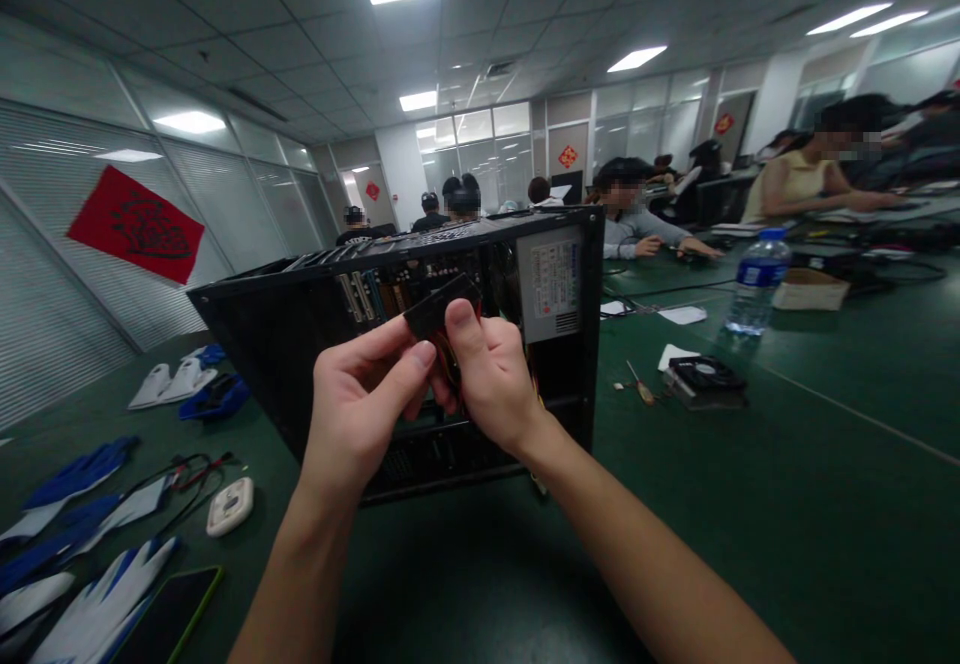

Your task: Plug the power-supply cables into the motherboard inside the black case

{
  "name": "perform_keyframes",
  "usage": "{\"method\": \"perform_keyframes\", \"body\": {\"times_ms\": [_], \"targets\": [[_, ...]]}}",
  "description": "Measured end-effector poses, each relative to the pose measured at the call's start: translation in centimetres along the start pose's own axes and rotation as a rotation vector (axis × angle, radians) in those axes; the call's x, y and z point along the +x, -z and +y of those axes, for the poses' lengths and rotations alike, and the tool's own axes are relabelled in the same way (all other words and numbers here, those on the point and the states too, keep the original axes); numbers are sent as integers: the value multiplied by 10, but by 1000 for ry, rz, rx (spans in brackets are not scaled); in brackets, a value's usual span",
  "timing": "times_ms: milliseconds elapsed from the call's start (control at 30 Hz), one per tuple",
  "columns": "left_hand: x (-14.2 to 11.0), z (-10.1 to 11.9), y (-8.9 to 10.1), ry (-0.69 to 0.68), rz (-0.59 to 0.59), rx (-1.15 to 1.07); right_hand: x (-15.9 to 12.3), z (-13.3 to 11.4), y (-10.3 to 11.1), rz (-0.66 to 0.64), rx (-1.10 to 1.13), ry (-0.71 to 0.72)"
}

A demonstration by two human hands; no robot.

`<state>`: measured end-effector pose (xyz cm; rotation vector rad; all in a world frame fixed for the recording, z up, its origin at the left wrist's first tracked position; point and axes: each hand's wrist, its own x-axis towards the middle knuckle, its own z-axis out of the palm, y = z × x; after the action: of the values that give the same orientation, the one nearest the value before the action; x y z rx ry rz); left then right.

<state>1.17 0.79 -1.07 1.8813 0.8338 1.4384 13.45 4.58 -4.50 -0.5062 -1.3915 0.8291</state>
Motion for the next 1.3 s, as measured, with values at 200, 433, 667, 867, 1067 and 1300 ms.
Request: {"method": "perform_keyframes", "body": {"times_ms": [200, 433, 667, 867, 1067, 1300], "targets": [[-1, 0, -2, -157, 116, 258, 0, -1, -2, 5, -6, -6], [-1, -1, -4, -312, 168, 509, 0, 1, -4, 5, 5, 7], [-1, -1, -4, -345, 155, 617, 0, 3, -6, 34, -7, -2], [0, -6, -2, -334, 166, 670, 2, 2, -5, 33, -30, 24], [1, -8, -3, -311, 158, 648, 2, 4, -4, 50, -31, 26], [-2, -8, -8, -318, 171, 692, -2, 7, -9, 132, 22, 48]]}}
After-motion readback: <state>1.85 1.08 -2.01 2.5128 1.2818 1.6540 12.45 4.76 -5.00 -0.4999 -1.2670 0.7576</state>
